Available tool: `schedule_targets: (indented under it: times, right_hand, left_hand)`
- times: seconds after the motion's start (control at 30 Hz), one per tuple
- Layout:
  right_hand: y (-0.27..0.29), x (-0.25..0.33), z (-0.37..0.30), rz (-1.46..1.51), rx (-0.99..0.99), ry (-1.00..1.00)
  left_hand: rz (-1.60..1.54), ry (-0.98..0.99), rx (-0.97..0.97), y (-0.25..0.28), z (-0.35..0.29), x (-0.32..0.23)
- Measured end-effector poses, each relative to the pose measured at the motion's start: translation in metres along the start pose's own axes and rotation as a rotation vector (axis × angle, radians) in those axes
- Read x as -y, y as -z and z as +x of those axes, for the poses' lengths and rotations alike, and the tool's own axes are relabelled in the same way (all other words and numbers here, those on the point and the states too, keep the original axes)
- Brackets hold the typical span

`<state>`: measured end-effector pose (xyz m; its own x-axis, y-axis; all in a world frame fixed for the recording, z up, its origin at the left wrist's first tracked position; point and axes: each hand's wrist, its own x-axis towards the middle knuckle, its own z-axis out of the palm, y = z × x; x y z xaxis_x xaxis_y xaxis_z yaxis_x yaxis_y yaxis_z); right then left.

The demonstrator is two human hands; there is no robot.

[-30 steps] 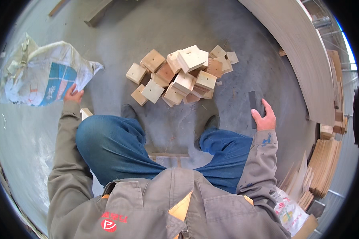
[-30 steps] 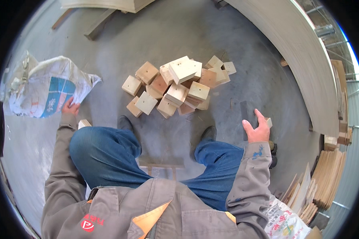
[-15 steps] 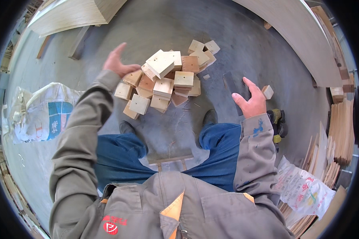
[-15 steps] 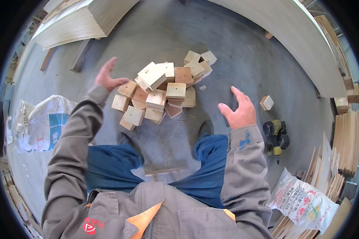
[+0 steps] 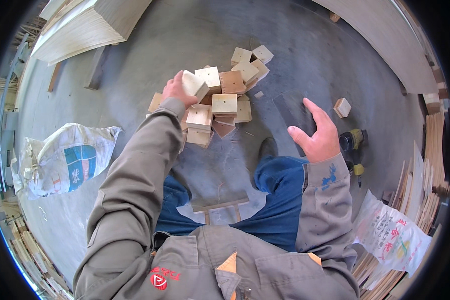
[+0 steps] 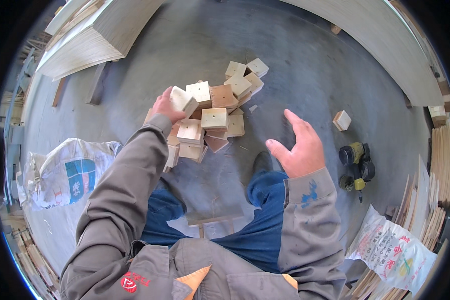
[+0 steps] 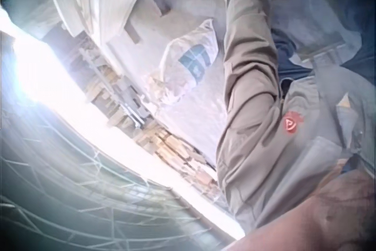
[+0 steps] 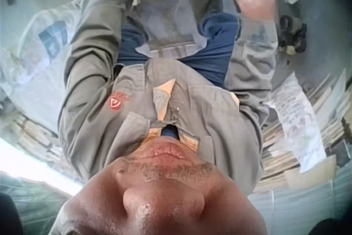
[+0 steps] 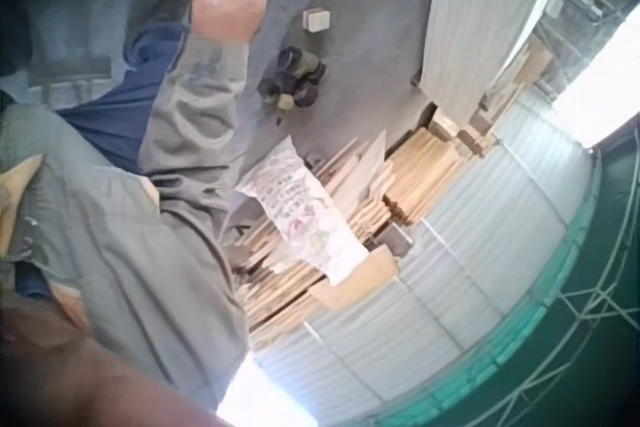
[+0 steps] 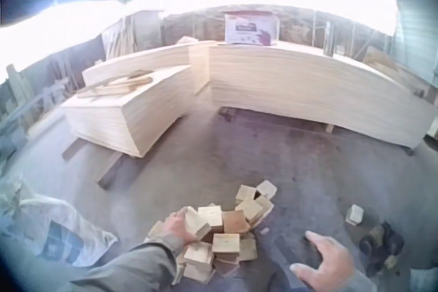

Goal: The person sits on the floor and sands small wooden blocks using a sanding block. They pick up blocks from a pile, sand the edges and faces, and place them back down.

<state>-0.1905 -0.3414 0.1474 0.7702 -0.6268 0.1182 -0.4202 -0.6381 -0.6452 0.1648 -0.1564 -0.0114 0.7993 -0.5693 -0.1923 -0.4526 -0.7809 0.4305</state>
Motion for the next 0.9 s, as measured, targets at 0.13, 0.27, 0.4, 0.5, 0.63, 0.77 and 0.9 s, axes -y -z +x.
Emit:
schedule_targets:
  times: [0.13, 0.27, 0.4, 0.5, 0.63, 0.77, 0.9]
  right_hand:
    - [0.0, -0.002, 0.003, 0.021, -0.018, 0.043]
    - [0.0, 0.0, 0.0, 0.015, -0.015, 0.043]
    - [-0.007, 0.007, -0.002, 0.02, 0.001, 0.031]
    - [-0.015, 0.01, -0.002, 0.008, 0.017, 0.05]
    - [-0.024, 0.013, -0.008, -0.005, 0.024, 0.061]
    - [-0.042, 0.017, -0.015, 0.287, 0.066, 0.001]
    - [-0.081, 0.018, -0.035, 0.603, 0.159, -0.076]
  left_hand:
    - [-0.614, -0.01, -0.051, 0.001, -0.001, 0.047]
    - [-1.032, 0.149, 0.108, 0.031, -0.041, 0.056]
    - [-1.294, 0.193, 0.133, 0.067, -0.101, 0.044]
    - [-1.386, 0.099, 0.217, 0.08, -0.137, 0.045]
    - [-1.506, 0.169, 0.303, 0.102, -0.203, 0.021]
    - [-1.564, 0.237, 0.291, 0.09, -0.258, 0.008]
    - [-1.674, 0.324, 0.251, 0.05, -0.281, -0.003]
